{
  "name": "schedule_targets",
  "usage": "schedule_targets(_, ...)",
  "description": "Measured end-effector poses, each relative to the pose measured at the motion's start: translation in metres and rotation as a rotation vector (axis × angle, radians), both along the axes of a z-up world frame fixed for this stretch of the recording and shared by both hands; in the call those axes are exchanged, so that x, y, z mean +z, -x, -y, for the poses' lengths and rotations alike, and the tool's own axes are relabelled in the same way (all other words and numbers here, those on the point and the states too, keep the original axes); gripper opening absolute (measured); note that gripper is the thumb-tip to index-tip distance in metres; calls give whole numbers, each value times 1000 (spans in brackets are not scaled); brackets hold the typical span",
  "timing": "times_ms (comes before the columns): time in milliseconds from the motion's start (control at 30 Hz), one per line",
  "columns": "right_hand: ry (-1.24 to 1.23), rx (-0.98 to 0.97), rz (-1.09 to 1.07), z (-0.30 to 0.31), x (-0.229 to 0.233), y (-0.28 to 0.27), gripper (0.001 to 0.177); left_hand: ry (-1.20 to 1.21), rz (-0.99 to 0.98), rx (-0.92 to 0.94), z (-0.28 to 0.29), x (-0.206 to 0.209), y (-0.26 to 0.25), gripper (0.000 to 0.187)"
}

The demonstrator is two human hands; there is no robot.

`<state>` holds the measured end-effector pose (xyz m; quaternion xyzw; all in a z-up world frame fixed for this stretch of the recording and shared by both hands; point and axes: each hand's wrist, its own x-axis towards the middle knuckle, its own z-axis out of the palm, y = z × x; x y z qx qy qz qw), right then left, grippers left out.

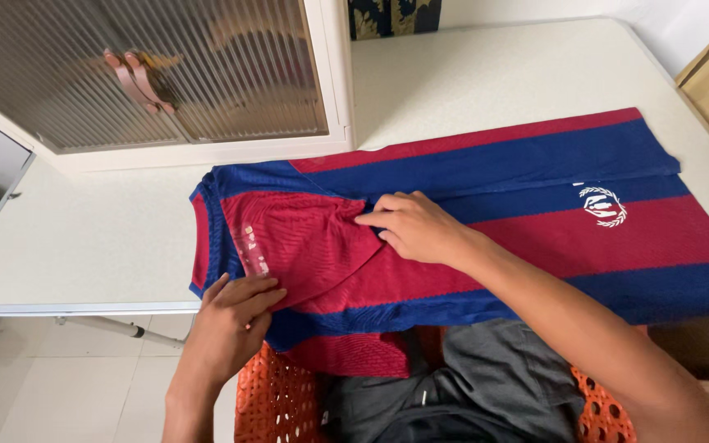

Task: The person unfolds a blue and red jersey, lays it flat on a table, and folds it into a small rectangular shape before placing it inside a storage cabinet.

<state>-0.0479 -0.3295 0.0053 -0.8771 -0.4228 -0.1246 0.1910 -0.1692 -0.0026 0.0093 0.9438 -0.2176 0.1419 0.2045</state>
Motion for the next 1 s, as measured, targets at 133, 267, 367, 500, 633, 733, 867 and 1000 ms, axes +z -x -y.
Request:
schedule_targets(133, -59, 44, -108, -9, -1, -1, 16, 145, 33, 16, -21, 18, -3, 31)
schedule_targets(267, 3, 70, -177, -13, 1, 7, 7, 261, -299, 58, -36, 40, -8, 36)
schedule_targets(367, -6, 74, -164, -15, 0, 7, 11, 362, -362, 235, -40, 39, -22, 21)
schedule_targets(500, -54, 57, -104, -22, -6, 4, 16, 239, -82, 409, -31, 20, -72, 22)
schedule_targets(633, -121, 50, -37, -21, -13, 7, 39, -45, -26, 325, -22, -1, -115, 44)
schedule_targets(733, -35, -32, -49, -11, -21, 8, 62, -135, -202, 327, -29, -17, -132, 61)
schedule_targets(867, 165, -137, -164, 12, -23, 10, 68, -214, -290, 405, -57, -27, -132, 73)
schedule_targets(1000, 155, -67, -171, 27, -19, 12, 64, -248, -341, 423, -64, -26, -138, 74)
